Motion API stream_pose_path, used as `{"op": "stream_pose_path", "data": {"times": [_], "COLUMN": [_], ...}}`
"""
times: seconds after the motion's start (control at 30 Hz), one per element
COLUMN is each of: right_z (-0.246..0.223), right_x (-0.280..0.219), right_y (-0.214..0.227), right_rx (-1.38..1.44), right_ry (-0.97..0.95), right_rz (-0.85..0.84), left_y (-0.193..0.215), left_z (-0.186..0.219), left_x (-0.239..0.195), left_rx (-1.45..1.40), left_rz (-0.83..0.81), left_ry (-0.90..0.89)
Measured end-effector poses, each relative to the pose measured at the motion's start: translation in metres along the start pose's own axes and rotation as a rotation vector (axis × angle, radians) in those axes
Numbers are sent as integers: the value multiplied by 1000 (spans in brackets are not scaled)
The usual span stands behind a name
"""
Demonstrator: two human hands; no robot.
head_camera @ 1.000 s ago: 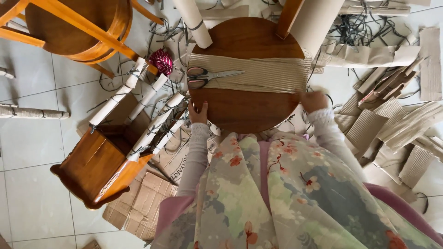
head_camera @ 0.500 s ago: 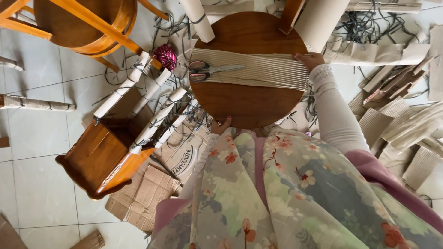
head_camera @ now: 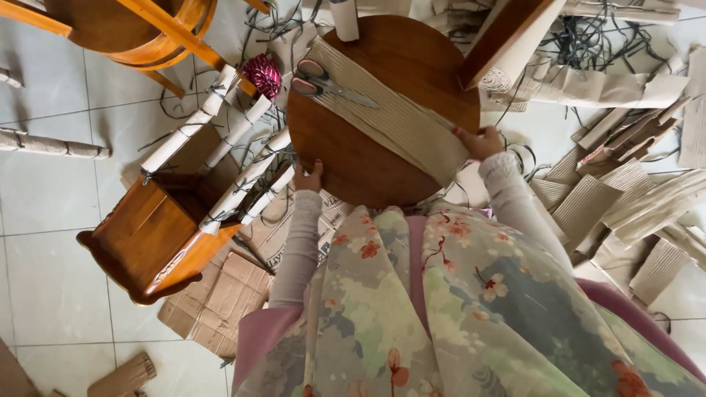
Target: Wrapping wooden chair legs with protective paper and securing them with wire ties using scissors.
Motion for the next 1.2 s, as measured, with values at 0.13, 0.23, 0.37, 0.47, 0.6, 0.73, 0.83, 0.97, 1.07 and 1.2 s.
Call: {"op": "stream_pose_path", "data": {"times": [0.13,0.23,0.37,0.47,0.6,0.73,0.83,0.97,1.07,1.2], "right_z": [50,57,49,58,70,72,93,106,77,-22], "right_x": [20,8,11,28,31,14,21,10,-3,-59], "right_y": [-3,3,16,19,24,26,14,16,24,42], "right_rx": [102,70,67,90,75,20,115,90,-48,-489], "right_ry": [16,33,55,64,58,36,31,52,51,104], "right_rz": [8,27,59,80,114,136,136,135,91,98], "left_y": [1,-2,-3,-11,-30,-23,-16,-5,-13,-8], "left_z": [36,45,79,91,86,107,112,116,96,105], "left_x": [-5,-4,-20,-11,14,-11,-20,-46,-28,-42], "left_rx": [7,37,30,33,160,92,106,56,46,58], "left_rz": [-47,-63,-81,-84,-64,-131,-174,-191,-198,-170], "left_ry": [-8,-14,-38,-59,-85,-49,-26,-27,-57,-100]}}
Point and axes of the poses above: each hand's wrist, its own x-axis towards the middle knuckle, its own y-axis out of the back of the hand, z = x × y, the point moved 3 cm from there along x, towards the middle knuckle, and after that the axes turned 5 degrees about x, right-handed, at the moved point
